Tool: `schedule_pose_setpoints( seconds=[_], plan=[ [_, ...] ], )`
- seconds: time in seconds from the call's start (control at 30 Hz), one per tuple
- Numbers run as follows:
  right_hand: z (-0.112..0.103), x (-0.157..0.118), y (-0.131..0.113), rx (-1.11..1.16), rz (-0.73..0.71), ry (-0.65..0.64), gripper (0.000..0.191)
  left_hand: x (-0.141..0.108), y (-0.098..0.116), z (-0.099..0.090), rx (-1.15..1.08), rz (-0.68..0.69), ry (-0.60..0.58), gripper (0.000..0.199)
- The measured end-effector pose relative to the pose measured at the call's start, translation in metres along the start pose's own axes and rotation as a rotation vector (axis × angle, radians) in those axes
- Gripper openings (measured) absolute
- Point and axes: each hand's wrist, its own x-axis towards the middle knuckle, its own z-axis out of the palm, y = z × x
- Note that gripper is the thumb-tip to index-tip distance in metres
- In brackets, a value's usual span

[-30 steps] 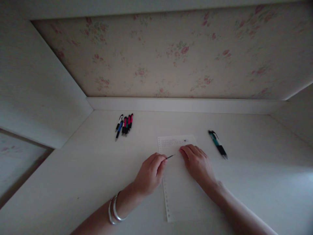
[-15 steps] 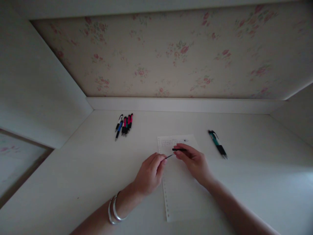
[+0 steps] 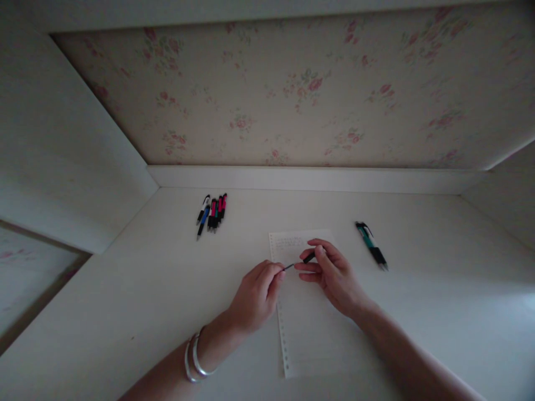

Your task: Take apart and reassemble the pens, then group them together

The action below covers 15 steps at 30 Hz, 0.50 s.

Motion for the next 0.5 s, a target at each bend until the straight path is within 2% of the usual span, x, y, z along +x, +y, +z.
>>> schedule_pose_setpoints(
  seconds=[0.17,0.33,0.5],
  plan=[
    [0.006,-0.002,-0.005,0.083,-0.012,-0.019,0.034,-0.001,0.0,0.0,0.008,-0.007,-0.009,0.013],
    [0.009,-0.003,-0.005,0.122,-0.05,0.006,0.05,-0.001,0.001,0.0,0.001,-0.004,-0.033,0.014],
    [0.012,-0.004,-0.003,0.19,-0.084,0.031,0.018,-0.001,0.002,0.002,0.004,0.028,-0.047,0.014]
  ],
)
